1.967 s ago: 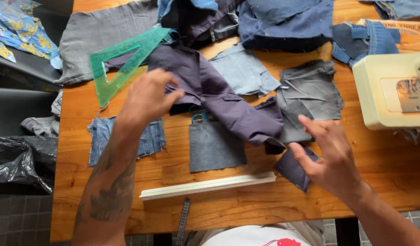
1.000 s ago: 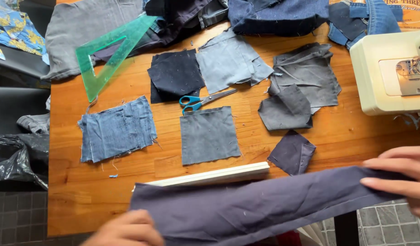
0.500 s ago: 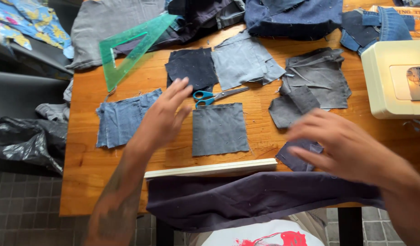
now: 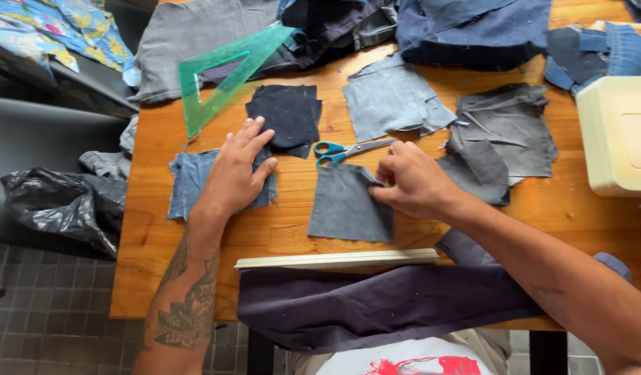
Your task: Measuring, marking, and cutting fabric pieces on a work table
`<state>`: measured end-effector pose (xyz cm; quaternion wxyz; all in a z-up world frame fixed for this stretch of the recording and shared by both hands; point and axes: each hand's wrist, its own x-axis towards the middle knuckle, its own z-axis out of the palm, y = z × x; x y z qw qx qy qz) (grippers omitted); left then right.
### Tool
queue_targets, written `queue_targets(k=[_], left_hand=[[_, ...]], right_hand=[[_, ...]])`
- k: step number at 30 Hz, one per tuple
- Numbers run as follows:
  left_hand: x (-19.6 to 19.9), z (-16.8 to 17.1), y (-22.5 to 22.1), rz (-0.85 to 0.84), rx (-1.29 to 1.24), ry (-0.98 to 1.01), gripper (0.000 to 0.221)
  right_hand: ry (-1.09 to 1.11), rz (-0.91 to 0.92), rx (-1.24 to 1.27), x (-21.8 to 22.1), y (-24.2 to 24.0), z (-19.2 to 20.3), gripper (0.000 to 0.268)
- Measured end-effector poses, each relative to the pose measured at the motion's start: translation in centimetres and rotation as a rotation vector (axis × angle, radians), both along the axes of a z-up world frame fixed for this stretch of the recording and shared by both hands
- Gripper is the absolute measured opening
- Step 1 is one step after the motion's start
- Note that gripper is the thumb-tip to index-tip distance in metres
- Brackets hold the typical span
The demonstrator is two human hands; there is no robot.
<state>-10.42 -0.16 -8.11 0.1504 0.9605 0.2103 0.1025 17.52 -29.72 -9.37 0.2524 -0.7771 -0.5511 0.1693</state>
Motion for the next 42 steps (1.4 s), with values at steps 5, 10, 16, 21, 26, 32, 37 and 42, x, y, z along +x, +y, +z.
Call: queue_targets(k=[5,10,16,21,26,32,37,42], left_hand=[[-3.7,0.9,-0.5,0.286,-0.043,0.092,0.085],[-6.1,-0.6,3.8,0.302,0.021,0.18,0.089],[-2.9,-0.4,3.3,0.18,0.263,-0.046,0.071],[5.5,-0.4,-1.9,-0.075,0.106,-0.051,0.065],[5.9,-3.3,-0.1,0.017,0.219,-0.012,0.068],[2.3,-3.6,2.3,0.058,0.281,0.04,0.072],[3.1,-2.3,0.7,0.042,0.241,-0.016,0.071],[7.9,0.3,-4.2,-0.139,0.203,-0.164,0.06]], right_hand=[[0.54,-0.049,0.094,0.8,-0.3,2.0,0.028],[0.776,-0.182,0.153,2.1,0.7,6.4,0.034],[0.493,-0.307,0.348,4.6,3.7,9.5,0.033],[0.623,-0.352,0.27,4.0,9.0,10.4,0.018],[1.029,-0.211,0.476,3.3,14.9,6.6,0.023],[0.372,-0.223,0.43,3.5,16.3,0.6,0.043],[0.003,-0.092,0.518,5.2,9.5,3.0,0.052],[-0.272,-0.258,0.024,10.6,-0.6,8.2,0.033]])
